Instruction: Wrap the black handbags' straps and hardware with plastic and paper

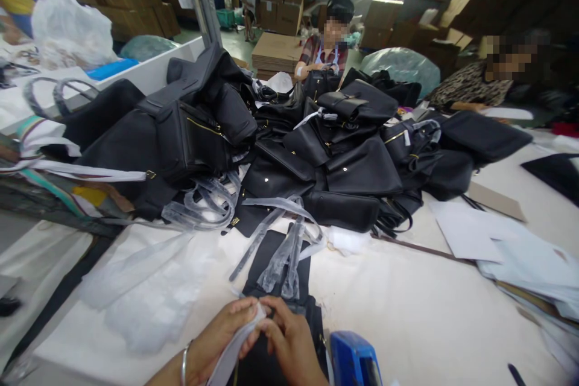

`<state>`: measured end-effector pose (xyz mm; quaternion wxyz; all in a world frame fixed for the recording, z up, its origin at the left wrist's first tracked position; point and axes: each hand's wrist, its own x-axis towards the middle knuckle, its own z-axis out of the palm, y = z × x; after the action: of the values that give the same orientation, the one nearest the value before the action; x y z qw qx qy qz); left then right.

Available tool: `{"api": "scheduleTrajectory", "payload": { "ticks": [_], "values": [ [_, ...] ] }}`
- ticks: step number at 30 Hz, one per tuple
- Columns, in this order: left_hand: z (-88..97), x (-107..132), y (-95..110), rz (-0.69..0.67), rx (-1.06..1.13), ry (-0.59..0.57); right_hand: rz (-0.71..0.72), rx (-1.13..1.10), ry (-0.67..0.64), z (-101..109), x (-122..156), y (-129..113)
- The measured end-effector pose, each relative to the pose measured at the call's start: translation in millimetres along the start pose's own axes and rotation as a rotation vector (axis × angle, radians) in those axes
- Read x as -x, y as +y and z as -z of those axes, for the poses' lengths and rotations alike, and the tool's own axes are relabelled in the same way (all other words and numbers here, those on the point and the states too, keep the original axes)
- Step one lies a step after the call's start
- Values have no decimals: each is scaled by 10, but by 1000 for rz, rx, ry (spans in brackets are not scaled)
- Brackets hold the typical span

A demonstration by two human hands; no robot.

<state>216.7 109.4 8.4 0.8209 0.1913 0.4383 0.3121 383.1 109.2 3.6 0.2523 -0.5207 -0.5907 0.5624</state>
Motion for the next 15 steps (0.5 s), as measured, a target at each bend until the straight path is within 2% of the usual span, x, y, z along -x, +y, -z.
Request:
{"api": "scheduleTrajectory", "payload": {
  "ticks": [4,8,11,15],
  "values": [
    [88,-23,58,162,169,-87,68,42,46,-111,-73,88],
    [208,-69,48,278,199,-150,145,176,27,-144,-118,236],
    [250,-68,15,217,173,-101,144,265,62,-90,-32,285],
    [226,-12,-57,48,111,51,-57,165,233,-162,236,166]
  ]
}}
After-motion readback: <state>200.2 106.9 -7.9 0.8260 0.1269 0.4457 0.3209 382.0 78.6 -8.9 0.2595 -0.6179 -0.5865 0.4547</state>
